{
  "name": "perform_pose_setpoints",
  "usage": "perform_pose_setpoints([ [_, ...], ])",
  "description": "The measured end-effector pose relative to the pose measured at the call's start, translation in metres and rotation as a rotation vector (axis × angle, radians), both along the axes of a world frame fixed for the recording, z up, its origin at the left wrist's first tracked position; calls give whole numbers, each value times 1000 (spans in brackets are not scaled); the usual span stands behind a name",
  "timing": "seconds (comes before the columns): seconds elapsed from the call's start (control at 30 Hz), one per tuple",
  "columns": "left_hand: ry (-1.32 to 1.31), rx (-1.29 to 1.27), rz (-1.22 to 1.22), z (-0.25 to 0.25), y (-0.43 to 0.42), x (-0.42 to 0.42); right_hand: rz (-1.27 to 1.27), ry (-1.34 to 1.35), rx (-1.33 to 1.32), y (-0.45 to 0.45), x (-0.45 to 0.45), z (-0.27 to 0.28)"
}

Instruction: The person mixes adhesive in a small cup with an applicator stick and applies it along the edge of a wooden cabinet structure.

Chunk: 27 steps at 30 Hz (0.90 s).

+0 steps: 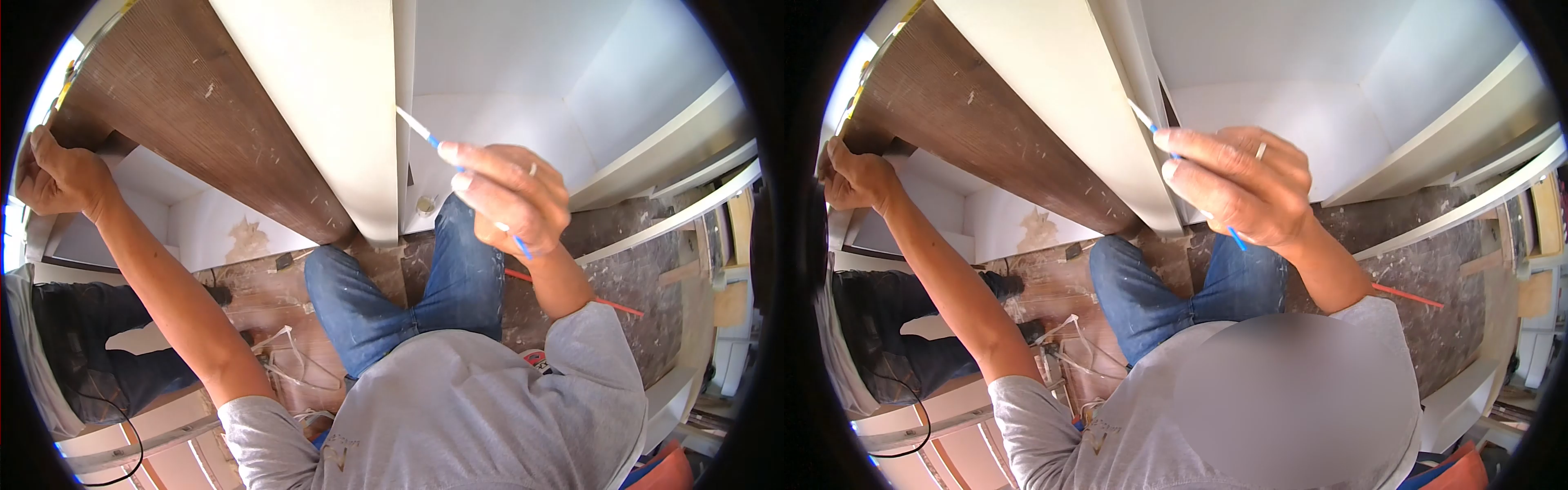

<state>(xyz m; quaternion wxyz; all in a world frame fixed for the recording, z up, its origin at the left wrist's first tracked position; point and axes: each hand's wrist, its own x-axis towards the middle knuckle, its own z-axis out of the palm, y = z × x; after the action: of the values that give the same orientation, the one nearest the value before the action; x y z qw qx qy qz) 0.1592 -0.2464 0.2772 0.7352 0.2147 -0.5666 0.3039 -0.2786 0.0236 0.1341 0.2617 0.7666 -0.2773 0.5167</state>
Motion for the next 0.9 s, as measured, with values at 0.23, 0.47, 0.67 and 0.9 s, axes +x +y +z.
perform_pose_setpoints([
  [0.23, 30, 48, -45, 0, -2, 3, -45, -82, 109, 6, 4, -51],
  [0.47, 96, 94, -65, -6, 11, -15, -67, -76, 29, -3, 2, -35],
  [0.67, 147, 55, -120, -6, 20, -35, -29, -134, -156, -11, 1, -3],
  [0.9, 133, 128, -136, -7, 20, -27, -18, -91, 66, 5, 2, -22],
])
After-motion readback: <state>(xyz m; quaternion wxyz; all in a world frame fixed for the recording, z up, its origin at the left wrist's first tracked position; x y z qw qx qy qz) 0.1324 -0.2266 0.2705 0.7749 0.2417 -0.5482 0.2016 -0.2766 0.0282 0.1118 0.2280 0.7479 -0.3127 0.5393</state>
